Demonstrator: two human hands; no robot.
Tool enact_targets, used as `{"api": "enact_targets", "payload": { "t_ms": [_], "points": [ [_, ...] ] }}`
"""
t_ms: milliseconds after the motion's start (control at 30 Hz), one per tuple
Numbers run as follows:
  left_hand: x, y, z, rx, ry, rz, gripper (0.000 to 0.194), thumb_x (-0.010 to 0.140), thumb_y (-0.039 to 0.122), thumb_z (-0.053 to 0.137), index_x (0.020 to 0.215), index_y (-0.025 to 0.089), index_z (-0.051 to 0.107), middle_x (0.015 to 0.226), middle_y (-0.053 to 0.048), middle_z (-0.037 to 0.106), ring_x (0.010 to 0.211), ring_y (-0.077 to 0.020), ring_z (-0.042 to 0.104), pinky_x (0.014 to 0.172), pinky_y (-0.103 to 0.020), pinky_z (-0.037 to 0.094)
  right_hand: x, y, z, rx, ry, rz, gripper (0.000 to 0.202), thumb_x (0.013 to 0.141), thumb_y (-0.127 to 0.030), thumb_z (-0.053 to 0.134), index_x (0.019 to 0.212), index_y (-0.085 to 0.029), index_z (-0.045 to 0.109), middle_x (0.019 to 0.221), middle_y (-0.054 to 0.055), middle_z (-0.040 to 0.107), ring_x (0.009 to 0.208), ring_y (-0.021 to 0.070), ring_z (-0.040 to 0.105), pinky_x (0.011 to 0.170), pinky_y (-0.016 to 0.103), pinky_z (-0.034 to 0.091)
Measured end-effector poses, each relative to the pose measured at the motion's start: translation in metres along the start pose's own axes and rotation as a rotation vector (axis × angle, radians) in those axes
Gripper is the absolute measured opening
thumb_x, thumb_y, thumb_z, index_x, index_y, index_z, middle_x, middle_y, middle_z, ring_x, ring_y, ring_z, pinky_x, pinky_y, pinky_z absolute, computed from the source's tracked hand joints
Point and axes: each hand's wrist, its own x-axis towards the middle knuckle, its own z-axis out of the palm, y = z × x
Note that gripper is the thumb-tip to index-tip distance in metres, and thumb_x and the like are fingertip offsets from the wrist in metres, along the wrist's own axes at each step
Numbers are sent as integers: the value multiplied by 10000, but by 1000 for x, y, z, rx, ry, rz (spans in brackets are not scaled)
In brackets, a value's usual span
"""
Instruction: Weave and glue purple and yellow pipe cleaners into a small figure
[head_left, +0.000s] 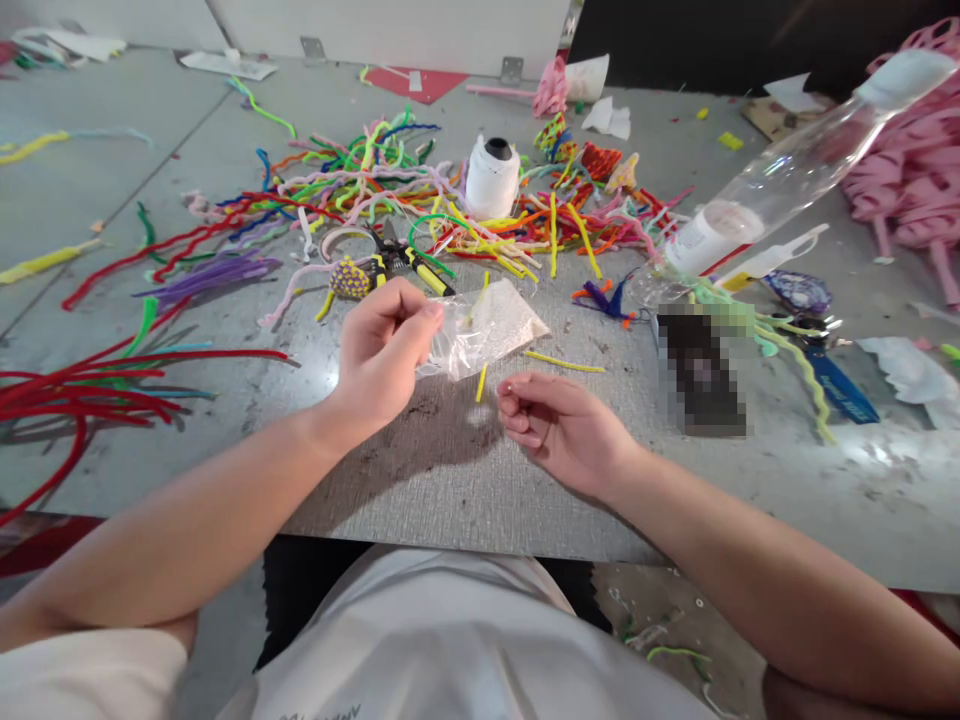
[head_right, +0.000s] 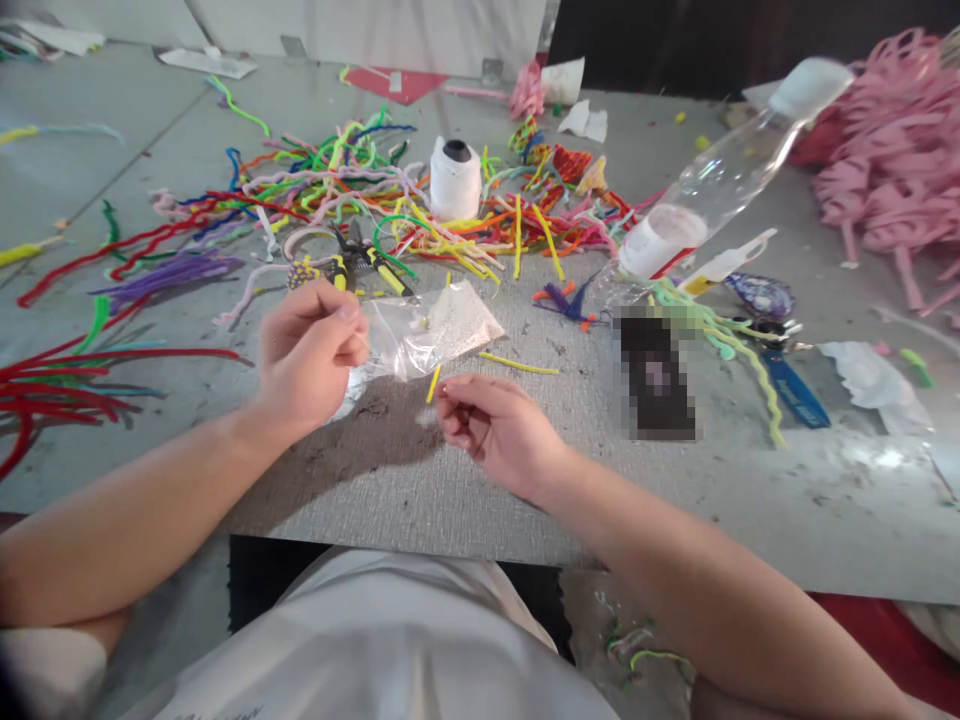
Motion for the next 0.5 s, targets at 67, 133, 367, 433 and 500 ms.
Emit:
{"api": "enact_targets", "payload": {
  "t_ms": [67, 133, 367, 433, 500],
  "points": [
    [-6, 13, 3, -215, -139, -73, 408, 830, 384, 783, 656, 215, 455, 598, 52, 377, 505, -79, 319, 485, -262, 254, 1, 2, 0, -3, -30, 51, 223, 731, -265, 880, 795, -136, 710, 709, 4, 636, 580, 72, 504, 489, 205, 340],
    [-11, 26, 6, -386, -304, -227, 480, 798, 401, 842, 606, 198, 451, 571, 59, 341, 479, -58, 277, 461, -234, 221, 1, 5, 1, -5, -64, 109, 222, 711, -262, 871, 769, -137, 697, 681, 0, 617, 557, 70, 485, 475, 203, 317],
    [-13, 47, 0, -509, -699, -353, 596, 813, 620, 849, 536, 210, 519, 476, 30, 372, 403, -83, 334, 398, -257, 308, 1, 9, 0, -32, -138, 177, 201, 734, -308, 796, 729, -146, 677, 656, 1, 588, 525, 76, 468, 440, 207, 244],
    [-10, 40, -2, -387, -638, -335, 570, 795, 668, 859, 579, 212, 592, 491, 15, 443, 432, -100, 408, 426, -272, 334, 1, 7, -1, -45, -143, 175, 198, 751, -306, 782, 745, -156, 653, 661, -4, 581, 521, 73, 457, 438, 206, 228],
    [-7, 29, -1, -351, -598, -363, 541, 791, 657, 862, 613, 205, 625, 503, 9, 490, 431, -93, 410, 419, -261, 285, 1, 6, -3, -42, -141, 172, 188, 754, -292, 773, 773, -169, 632, 663, -13, 577, 519, 71, 442, 437, 203, 211]
  ]
}}
